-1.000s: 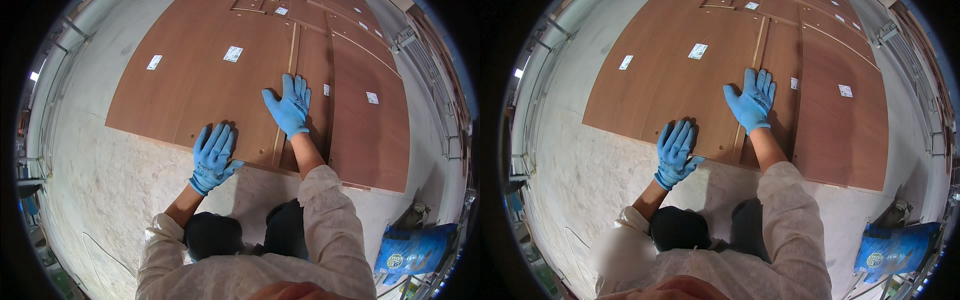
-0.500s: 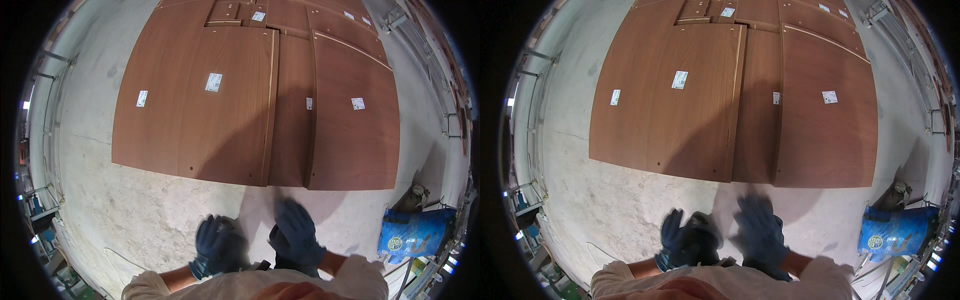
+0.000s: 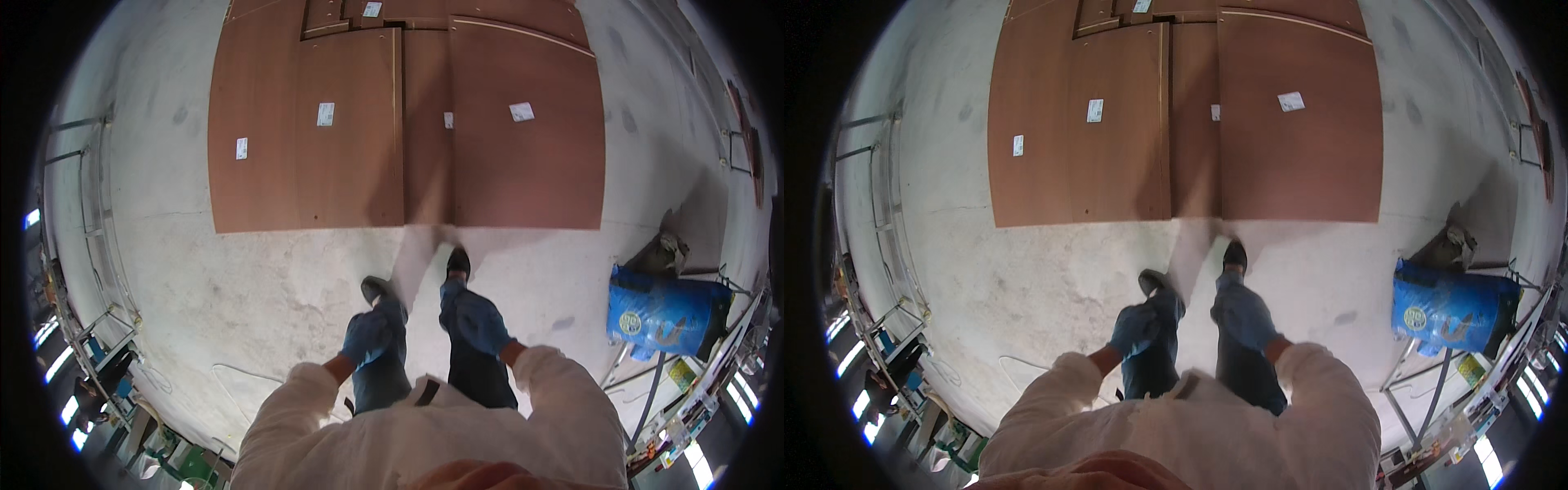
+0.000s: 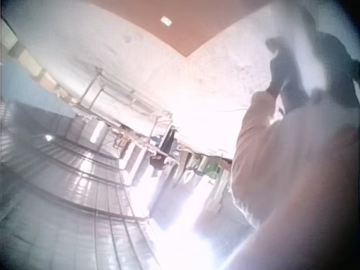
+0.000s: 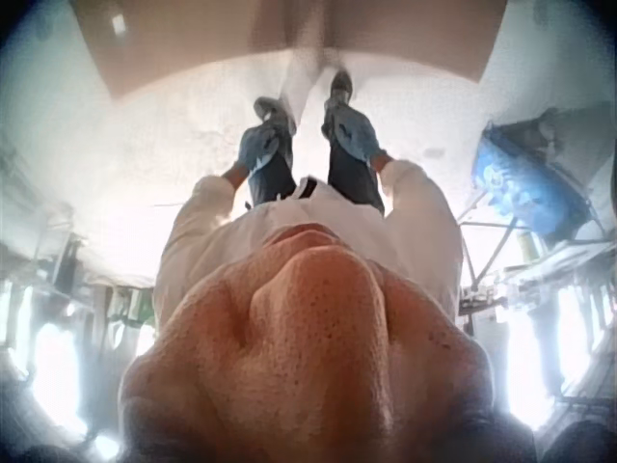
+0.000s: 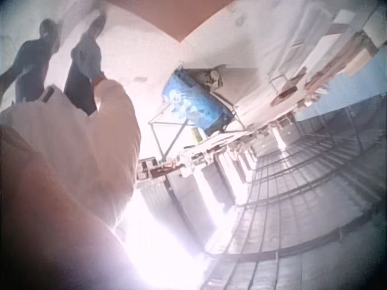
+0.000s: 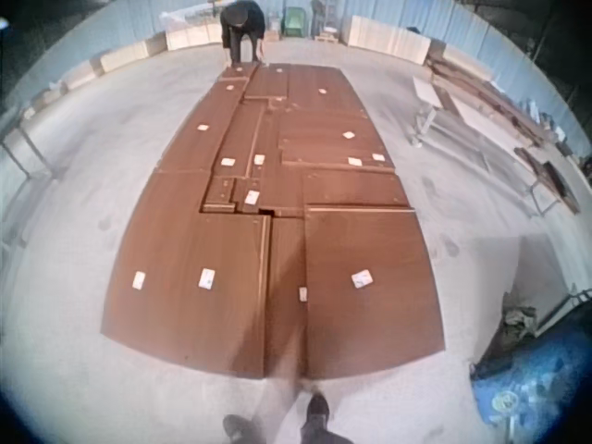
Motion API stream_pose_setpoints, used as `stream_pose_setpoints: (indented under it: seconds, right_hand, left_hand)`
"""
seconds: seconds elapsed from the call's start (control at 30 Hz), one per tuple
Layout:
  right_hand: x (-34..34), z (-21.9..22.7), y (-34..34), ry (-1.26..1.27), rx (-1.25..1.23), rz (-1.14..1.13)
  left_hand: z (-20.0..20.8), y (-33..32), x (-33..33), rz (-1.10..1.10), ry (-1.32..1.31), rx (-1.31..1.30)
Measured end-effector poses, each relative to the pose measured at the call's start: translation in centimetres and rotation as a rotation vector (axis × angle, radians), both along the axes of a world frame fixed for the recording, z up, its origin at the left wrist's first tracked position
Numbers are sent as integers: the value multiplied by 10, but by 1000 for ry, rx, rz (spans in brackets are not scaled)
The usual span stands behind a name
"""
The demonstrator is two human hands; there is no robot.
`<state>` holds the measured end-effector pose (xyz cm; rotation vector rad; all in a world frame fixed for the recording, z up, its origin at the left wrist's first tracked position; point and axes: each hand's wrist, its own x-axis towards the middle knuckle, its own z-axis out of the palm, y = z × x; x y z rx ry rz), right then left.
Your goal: The person picks up brown wood panels from a table and stacks them on a pile on the floor. The person handles the panels one at a time, placing them carefully on top of each other.
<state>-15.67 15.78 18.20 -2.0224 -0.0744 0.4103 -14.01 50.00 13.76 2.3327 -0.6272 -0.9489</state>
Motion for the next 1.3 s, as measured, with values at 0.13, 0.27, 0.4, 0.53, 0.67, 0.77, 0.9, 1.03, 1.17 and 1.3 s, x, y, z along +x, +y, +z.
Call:
stream_pose_setpoints:
  seconds: [0.13, 0.27, 0.4, 0.53, 0.67, 0.77, 0.9, 1.03, 1.17, 1.3]
  right_hand:
    - [-58, 10, -8, 129, -184, -58]
    - [-108, 47, -15, 333, -408, -85]
    - [-170, 99, -30, 408, -376, -237]
    - [-234, 140, -51, 592, -441, -519]
    - [-273, 149, -84, 716, -530, -214]
    - [-315, 158, -104, 914, -202, -734]
    - [-356, 149, -145, 831, -165, -878]
    - [-396, 122, -233, 851, -36, -1144]
    - [-426, 93, -343, 711, 102, -1430]
    - [-441, 69, -427, 431, 187, -1594]
  left_hand:
    - [49, -33, -38, -99, -211, 243]
    - [126, -66, -54, 41, -188, 110]
    - [181, -73, -53, 130, 191, 132]
    - [197, -38, -29, -94, 220, 225]
    - [188, -25, 8, -219, 135, 350]
    - [188, -54, 42, -315, 117, 398]
    - [196, -132, 67, -239, 83, 318]
    - [181, -264, 79, -453, 1, 270]
    - [191, -415, 61, -358, -84, 60]
    - [221, -526, 52, -263, 38, 25]
